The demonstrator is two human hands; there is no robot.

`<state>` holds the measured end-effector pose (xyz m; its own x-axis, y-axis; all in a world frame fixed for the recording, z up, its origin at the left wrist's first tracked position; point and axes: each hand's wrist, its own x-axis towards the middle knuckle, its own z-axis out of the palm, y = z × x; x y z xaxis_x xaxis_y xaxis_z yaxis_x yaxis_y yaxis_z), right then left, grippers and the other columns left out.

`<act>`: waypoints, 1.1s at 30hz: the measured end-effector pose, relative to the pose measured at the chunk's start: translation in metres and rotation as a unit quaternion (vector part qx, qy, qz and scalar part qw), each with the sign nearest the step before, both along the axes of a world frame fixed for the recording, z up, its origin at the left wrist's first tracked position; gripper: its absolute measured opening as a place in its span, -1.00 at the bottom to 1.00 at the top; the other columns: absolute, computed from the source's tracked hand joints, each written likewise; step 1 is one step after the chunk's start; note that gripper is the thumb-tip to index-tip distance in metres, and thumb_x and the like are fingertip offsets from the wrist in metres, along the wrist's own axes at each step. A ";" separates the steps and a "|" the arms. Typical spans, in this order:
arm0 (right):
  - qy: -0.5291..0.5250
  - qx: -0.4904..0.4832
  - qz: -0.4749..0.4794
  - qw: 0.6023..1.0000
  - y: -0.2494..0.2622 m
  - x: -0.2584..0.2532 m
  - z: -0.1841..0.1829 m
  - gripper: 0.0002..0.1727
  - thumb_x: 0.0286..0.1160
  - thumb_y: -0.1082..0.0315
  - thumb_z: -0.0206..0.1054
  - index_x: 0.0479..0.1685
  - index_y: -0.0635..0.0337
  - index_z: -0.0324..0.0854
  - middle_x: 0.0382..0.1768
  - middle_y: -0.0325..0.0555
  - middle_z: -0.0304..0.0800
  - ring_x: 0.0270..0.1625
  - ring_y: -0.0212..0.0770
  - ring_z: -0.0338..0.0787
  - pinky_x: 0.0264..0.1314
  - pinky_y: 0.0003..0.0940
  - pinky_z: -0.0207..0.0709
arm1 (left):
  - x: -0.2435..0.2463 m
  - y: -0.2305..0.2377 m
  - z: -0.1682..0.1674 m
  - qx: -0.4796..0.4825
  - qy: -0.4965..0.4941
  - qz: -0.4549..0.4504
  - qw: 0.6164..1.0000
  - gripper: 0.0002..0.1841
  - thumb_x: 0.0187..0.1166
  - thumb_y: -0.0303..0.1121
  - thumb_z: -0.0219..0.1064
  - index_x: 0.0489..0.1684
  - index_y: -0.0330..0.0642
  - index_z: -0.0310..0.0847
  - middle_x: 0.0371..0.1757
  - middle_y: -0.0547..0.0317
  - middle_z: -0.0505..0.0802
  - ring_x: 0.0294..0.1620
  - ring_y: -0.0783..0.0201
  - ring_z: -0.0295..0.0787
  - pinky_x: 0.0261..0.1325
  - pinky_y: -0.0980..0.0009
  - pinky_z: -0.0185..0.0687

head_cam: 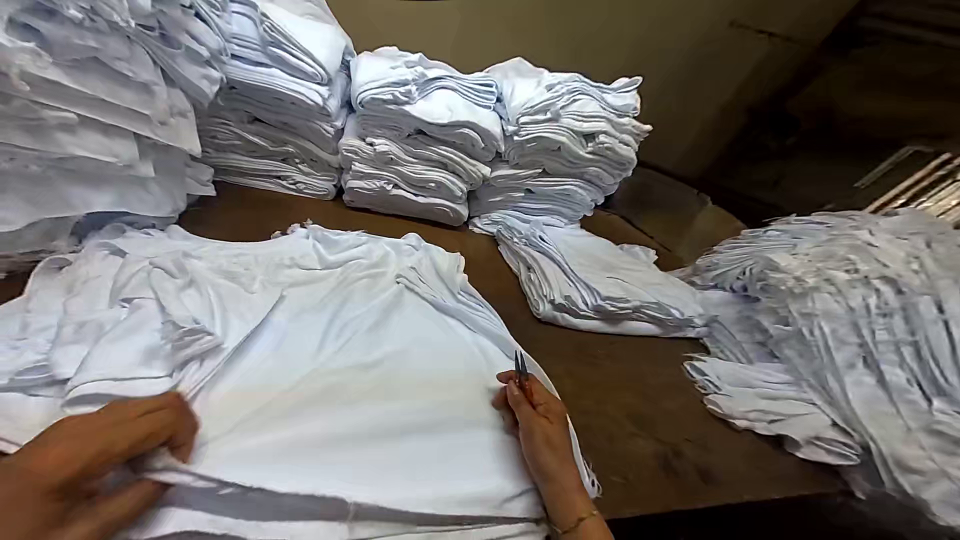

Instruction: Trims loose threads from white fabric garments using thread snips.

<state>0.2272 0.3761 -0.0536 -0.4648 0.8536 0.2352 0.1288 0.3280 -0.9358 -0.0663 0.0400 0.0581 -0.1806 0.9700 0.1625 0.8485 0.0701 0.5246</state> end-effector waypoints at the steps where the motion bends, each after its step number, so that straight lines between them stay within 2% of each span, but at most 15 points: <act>1: 0.001 -0.008 0.007 1.000 -0.007 0.003 0.001 -0.69 0.75 0.30 0.12 0.05 0.25 0.78 -0.53 -0.14 0.70 -0.64 -0.29 0.50 -0.64 -0.41 0.34 | 0.007 -0.017 0.001 -0.019 -0.037 0.029 0.999 -0.92 0.21 -0.79 0.38 -0.40 -0.65 0.64 -0.19 -0.44 0.77 -0.05 -0.28 0.74 0.12 -0.11 0.59; 3: -0.008 -0.011 0.032 0.999 -0.027 0.006 0.006 -0.71 0.69 0.27 0.21 -0.06 0.23 0.82 -0.62 -0.18 0.60 -0.69 -0.31 0.43 -0.72 -0.44 0.26 | -0.002 -0.059 -0.040 0.031 -0.079 0.061 0.995 -0.87 0.30 -0.62 0.37 -0.30 -0.58 0.68 -0.05 -0.36 0.75 0.05 -0.11 0.72 0.16 0.08 0.66; 5: -0.026 -0.001 0.063 0.998 -0.057 0.003 0.011 -0.78 0.60 0.28 0.30 -0.13 0.18 0.84 -0.62 -0.23 0.59 -0.70 -0.36 0.41 -0.73 -0.47 0.24 | -0.001 -0.097 -0.076 0.091 -0.122 0.129 0.980 -0.80 0.43 -0.45 0.43 -0.18 -0.49 0.73 0.07 -0.24 0.75 0.12 0.06 0.73 0.19 0.21 0.71; 9: -0.023 0.040 0.186 0.982 -0.120 -0.028 0.030 -0.87 0.48 0.41 0.45 -0.09 0.23 0.78 -0.61 -0.30 0.59 -0.65 -0.47 0.44 -0.66 -0.58 0.30 | 0.033 -0.116 -0.095 0.237 -0.242 0.226 0.913 -0.86 0.49 -0.44 0.45 -0.07 -0.17 0.78 0.01 0.14 0.85 -0.06 0.28 0.83 0.00 0.37 0.82; 12: -0.018 0.093 0.289 0.953 -0.157 -0.069 0.036 -0.75 0.37 0.27 0.58 -0.08 0.19 0.78 -0.52 -0.34 0.66 -0.56 -0.52 0.50 -0.55 -0.60 0.40 | 0.058 -0.103 -0.093 0.312 -0.304 0.241 0.867 -0.83 0.53 -0.42 0.45 0.00 -0.19 0.77 -0.08 0.03 0.88 -0.31 0.19 0.84 -0.27 0.34 0.84; 14: -0.040 0.144 0.308 0.940 -0.181 -0.100 0.037 -0.65 0.29 0.04 0.64 -0.12 0.05 0.78 -0.48 -0.41 0.67 -0.52 -0.50 0.54 -0.46 -0.50 0.51 | 0.069 -0.096 -0.092 0.337 -0.335 0.247 0.845 -0.81 0.55 -0.41 0.46 0.04 -0.24 0.75 -0.12 -0.07 0.88 -0.38 0.13 0.85 -0.36 0.32 0.86; 16: -0.072 0.202 0.307 0.927 -0.204 -0.128 0.042 -0.58 0.17 -0.09 0.67 -0.19 -0.02 0.75 -0.51 -0.44 0.63 -0.52 -0.46 0.56 -0.46 -0.40 0.55 | 0.076 -0.092 -0.092 0.342 -0.360 0.245 0.832 -0.78 0.56 -0.41 0.44 0.07 -0.28 0.72 -0.11 -0.12 0.86 -0.38 0.09 0.86 -0.38 0.30 0.86; 18: -0.113 0.273 0.312 0.903 -0.220 -0.153 0.045 -0.61 0.14 -0.05 0.66 -0.26 0.01 0.71 -0.49 -0.36 0.64 -0.52 -0.38 0.62 -0.51 -0.32 0.54 | 0.081 -0.091 -0.091 0.344 -0.375 0.247 0.825 -0.77 0.57 -0.41 0.44 0.10 -0.29 0.69 -0.11 -0.15 0.85 -0.39 0.07 0.86 -0.42 0.28 0.86; 20: -0.140 0.314 0.323 0.882 -0.226 -0.170 0.046 -0.82 0.24 0.18 0.53 -0.42 0.04 0.68 -0.54 -0.29 0.63 -0.52 -0.29 0.67 -0.57 -0.25 0.51 | 0.085 -0.094 -0.087 0.340 -0.396 0.251 0.815 -0.77 0.56 -0.44 0.43 0.09 -0.31 0.68 -0.09 -0.17 0.84 -0.37 0.05 0.87 -0.44 0.27 0.87; 22: -0.169 0.255 0.356 0.883 -0.222 -0.177 0.059 -0.86 0.36 0.28 0.42 -0.51 0.03 0.64 -0.65 -0.30 0.58 -0.56 -0.29 0.64 -0.58 -0.22 0.48 | 0.090 -0.096 -0.081 0.325 -0.432 0.248 0.804 -0.78 0.59 -0.46 0.39 0.10 -0.35 0.68 -0.03 -0.21 0.86 -0.30 0.03 0.90 -0.44 0.27 0.87; 24: -0.193 0.169 0.407 0.877 -0.211 -0.178 0.076 -0.78 0.55 0.25 0.36 -0.49 0.02 0.66 -0.68 -0.30 0.55 -0.60 -0.32 0.57 -0.59 -0.27 0.43 | 0.097 -0.094 -0.076 0.301 -0.488 0.231 0.786 -0.76 0.66 -0.45 0.31 0.17 -0.39 0.68 0.08 -0.29 0.86 -0.20 -0.01 0.93 -0.43 0.26 0.87; 25: -0.196 0.142 0.427 0.871 -0.205 -0.178 0.084 -0.76 0.58 0.26 0.35 -0.50 0.03 0.68 -0.69 -0.29 0.56 -0.64 -0.33 0.56 -0.62 -0.31 0.40 | 0.100 -0.089 -0.074 0.285 -0.518 0.217 0.776 -0.72 0.69 -0.45 0.27 0.23 -0.40 0.66 0.16 -0.32 0.84 -0.16 -0.01 0.93 -0.42 0.27 0.86; 27: -0.183 0.104 0.456 0.865 -0.194 -0.175 0.095 -0.78 0.54 0.34 0.40 -0.52 0.10 0.70 -0.70 -0.24 0.64 -0.69 -0.33 0.56 -0.69 -0.38 0.37 | 0.107 -0.075 -0.072 0.255 -0.586 0.177 0.749 -0.64 0.72 -0.45 0.21 0.40 -0.40 0.57 0.32 -0.35 0.77 -0.08 -0.02 0.93 -0.43 0.30 0.85; 29: -0.179 0.072 0.475 0.858 -0.188 -0.174 0.105 -0.81 0.44 0.38 0.49 -0.53 0.13 0.69 -0.70 -0.19 0.65 -0.70 -0.30 0.55 -0.69 -0.39 0.36 | 0.113 -0.057 -0.072 0.228 -0.654 0.132 0.709 -0.58 0.71 -0.43 0.23 0.50 -0.40 0.49 0.39 -0.36 0.72 -0.01 -0.07 0.92 -0.45 0.26 0.86; 33: -0.188 0.046 0.498 0.845 -0.186 -0.180 0.121 -0.76 0.38 0.41 0.54 -0.61 0.15 0.67 -0.73 -0.19 0.61 -0.72 -0.33 0.51 -0.71 -0.44 0.28 | 0.124 -0.025 -0.071 0.163 -0.751 0.104 0.632 -0.62 0.70 -0.40 0.27 0.41 -0.37 0.47 0.28 -0.36 0.77 0.02 -0.19 0.91 -0.49 0.12 0.88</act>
